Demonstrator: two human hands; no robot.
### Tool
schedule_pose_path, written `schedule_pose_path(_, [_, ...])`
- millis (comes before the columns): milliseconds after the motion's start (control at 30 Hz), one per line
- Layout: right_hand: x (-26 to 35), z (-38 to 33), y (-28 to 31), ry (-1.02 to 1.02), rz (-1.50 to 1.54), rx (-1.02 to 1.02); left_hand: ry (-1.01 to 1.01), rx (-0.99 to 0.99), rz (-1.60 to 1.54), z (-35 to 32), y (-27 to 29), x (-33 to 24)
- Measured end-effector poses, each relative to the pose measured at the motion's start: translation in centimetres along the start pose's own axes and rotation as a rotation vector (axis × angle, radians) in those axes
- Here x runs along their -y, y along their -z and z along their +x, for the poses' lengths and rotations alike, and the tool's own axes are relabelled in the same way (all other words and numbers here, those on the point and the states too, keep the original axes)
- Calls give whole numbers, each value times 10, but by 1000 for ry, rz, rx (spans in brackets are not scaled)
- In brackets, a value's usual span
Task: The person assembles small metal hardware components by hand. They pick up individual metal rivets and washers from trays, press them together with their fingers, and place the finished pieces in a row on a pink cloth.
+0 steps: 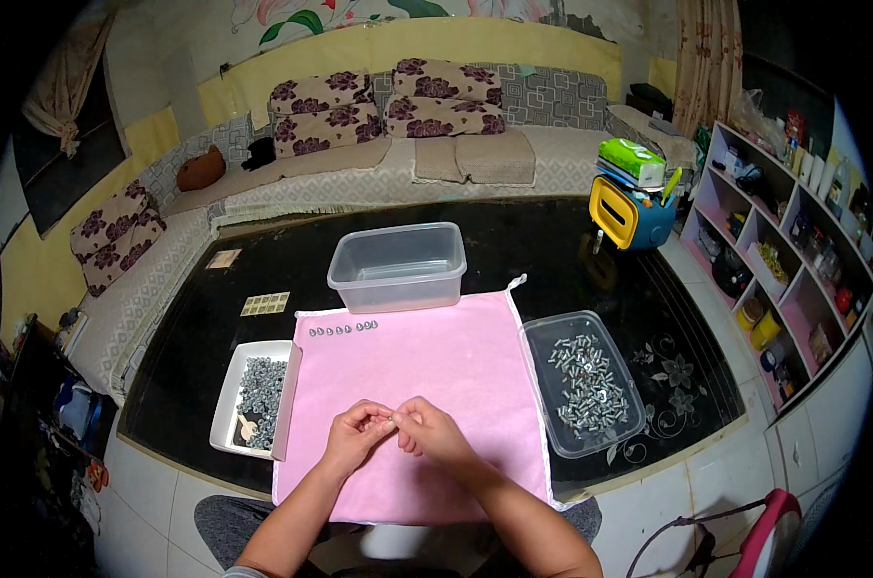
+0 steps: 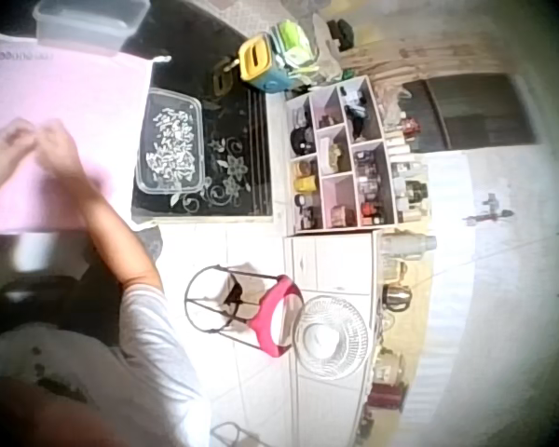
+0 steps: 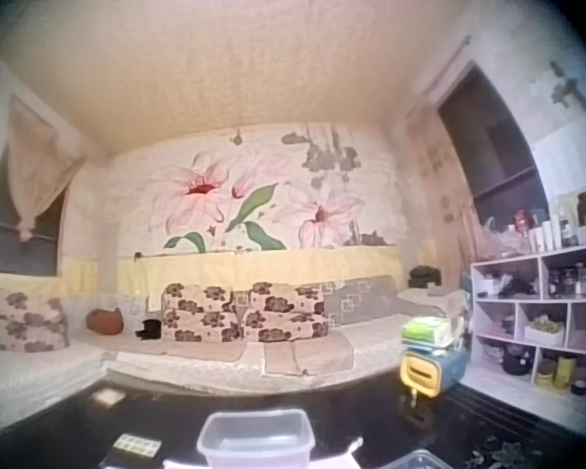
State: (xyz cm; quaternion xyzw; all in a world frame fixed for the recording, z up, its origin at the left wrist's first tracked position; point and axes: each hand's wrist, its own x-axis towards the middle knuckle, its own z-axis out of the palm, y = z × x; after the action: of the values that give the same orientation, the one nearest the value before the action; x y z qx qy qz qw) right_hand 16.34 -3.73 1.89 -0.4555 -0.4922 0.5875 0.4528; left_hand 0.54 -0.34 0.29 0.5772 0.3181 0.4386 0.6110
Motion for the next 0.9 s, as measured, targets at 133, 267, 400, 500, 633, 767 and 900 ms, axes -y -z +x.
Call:
schedule_pose_path(133, [-7, 2, 5, -25, 3, 32, 11, 0, 40, 0, -1, -3])
schedule_pose_path(267, [0, -1, -2, -6, -47, 2, 12, -4, 22, 0, 1, -1])
schedule_pose_path(400, [-5, 1, 4, -49, 3, 36, 17, 3, -53, 0, -3, -2])
schedule_pose_path(500, [-1, 1, 0, -25, -20, 4, -1, 1, -15, 0, 2, 3])
schedule_pose_path(633, [-8, 2, 6, -36, -17, 38, 13, 8, -28, 1, -3, -1])
schedule_pose_path(767, [4, -2, -6, 0, -73, -25, 1, 2, -40, 0, 5, 4])
schedule_pose_path(900, [-5, 1, 4, -28, -66, 50, 26, 5, -54, 0, -1, 0])
